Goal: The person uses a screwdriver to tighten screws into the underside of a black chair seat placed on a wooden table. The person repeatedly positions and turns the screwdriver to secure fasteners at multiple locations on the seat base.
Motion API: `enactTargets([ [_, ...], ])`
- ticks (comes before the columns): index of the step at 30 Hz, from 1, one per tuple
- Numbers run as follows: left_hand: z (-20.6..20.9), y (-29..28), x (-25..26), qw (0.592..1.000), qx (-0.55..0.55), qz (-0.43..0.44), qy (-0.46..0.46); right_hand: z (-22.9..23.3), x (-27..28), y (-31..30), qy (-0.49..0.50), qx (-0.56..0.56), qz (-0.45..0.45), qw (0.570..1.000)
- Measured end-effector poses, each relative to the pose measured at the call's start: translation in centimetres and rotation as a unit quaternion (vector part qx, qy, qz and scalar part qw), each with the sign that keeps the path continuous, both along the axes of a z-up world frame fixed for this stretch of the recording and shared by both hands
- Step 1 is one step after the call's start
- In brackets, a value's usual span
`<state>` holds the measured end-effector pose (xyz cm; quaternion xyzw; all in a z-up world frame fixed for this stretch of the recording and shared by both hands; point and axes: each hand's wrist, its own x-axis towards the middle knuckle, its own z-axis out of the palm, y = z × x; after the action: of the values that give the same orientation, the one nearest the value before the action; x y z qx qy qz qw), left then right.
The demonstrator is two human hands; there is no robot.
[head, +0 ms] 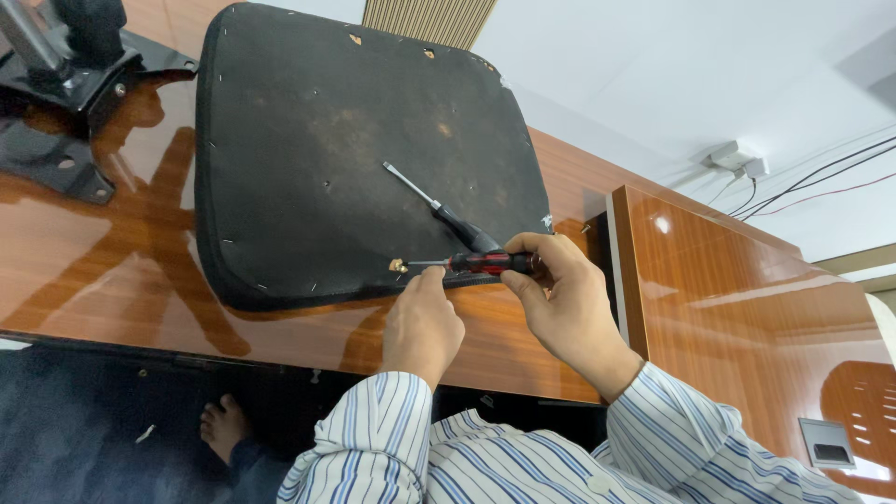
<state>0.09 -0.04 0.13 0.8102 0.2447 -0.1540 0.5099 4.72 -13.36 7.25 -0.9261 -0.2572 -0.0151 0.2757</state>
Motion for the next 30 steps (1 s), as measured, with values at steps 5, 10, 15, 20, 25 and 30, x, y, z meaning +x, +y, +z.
enactTargets([
  [5,-0.3,0.2,0.1,1.000,0.005,-0.003,-0.004,0.6,0.4,0.3,0.002,-0.030,0.012,0.999],
  [10,-1.2,-0.1,0.0,0.999,0.023,0.006,-0.038,1.2,1.1,0.5,-0.013,-0.037,0.056,0.998],
  [15,-2.1,-0.2,0.0,0.998,0.028,0.015,-0.051,1.4,1.0,0.8,-0.003,-0.041,0.069,0.997],
  [20,-2.3,-0.3,0.0,0.996,0.033,0.027,-0.072,1.3,0.9,0.8,-0.018,-0.041,0.063,0.997],
  [25,-1.7,-0.2,0.2,0.998,0.030,0.006,-0.047,1.2,0.8,0.6,-0.014,-0.046,0.041,0.998],
  [30,-1.4,-0.1,0.1,0.999,0.019,-0.003,-0.037,1.4,0.6,0.7,-0.001,-0.050,0.045,0.998],
])
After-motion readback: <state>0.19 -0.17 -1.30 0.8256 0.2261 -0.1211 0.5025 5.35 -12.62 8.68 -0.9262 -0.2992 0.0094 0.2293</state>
